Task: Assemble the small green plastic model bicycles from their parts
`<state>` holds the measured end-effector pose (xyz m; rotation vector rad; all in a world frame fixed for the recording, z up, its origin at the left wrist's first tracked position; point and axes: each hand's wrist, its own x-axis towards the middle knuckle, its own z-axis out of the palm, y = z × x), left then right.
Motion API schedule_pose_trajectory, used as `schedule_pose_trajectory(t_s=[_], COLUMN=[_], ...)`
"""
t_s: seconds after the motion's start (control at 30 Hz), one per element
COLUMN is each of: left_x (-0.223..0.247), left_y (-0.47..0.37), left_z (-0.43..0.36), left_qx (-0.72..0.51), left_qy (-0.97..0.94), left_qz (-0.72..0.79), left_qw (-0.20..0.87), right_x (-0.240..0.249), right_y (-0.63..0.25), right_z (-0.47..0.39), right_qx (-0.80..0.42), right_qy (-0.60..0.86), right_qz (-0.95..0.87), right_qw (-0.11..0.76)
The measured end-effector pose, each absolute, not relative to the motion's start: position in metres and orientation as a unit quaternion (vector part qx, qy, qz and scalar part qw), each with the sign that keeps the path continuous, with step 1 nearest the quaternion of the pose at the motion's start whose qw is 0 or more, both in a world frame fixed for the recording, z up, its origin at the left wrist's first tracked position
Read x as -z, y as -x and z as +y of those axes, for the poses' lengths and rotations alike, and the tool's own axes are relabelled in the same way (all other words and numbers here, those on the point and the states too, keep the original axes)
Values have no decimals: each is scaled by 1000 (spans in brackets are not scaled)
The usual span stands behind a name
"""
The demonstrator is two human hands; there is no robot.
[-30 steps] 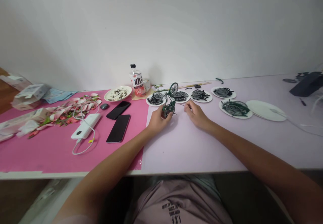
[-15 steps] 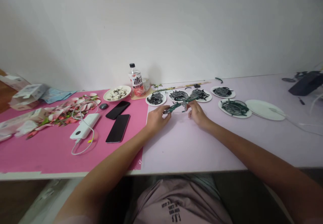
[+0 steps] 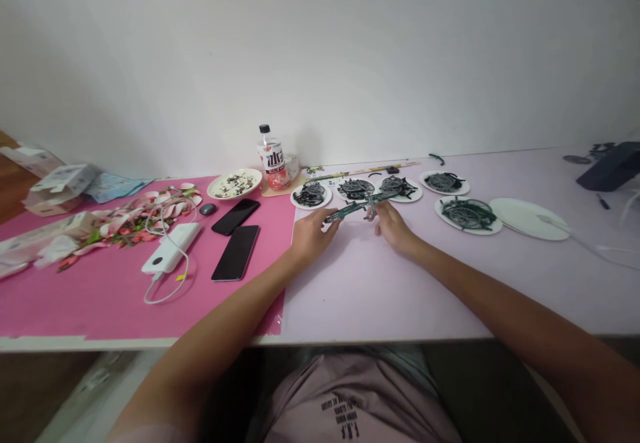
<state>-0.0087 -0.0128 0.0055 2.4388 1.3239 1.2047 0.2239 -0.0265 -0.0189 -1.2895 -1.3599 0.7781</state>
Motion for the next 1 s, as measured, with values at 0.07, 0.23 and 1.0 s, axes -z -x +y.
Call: schedule_pose_trajectory(t_s=[0.07, 0.23, 1.0], left_x=[-7, -10, -6], left_y=[9, 10, 6], left_z=[-12, -8, -1], left_qx=[-406, -436, -462], left_qy=[-796, -754, -608], left_qz=[438, 456, 381], left_qw=[96, 183, 521], right_x=[16, 8, 3], right_y=[-222, -221, -216], right_z=[-28, -31, -36], right_qx=[-325, -309, -493], right_qy=[538, 548, 443], right_qz=[-572, -573, -574], right_qw=[527, 526, 482])
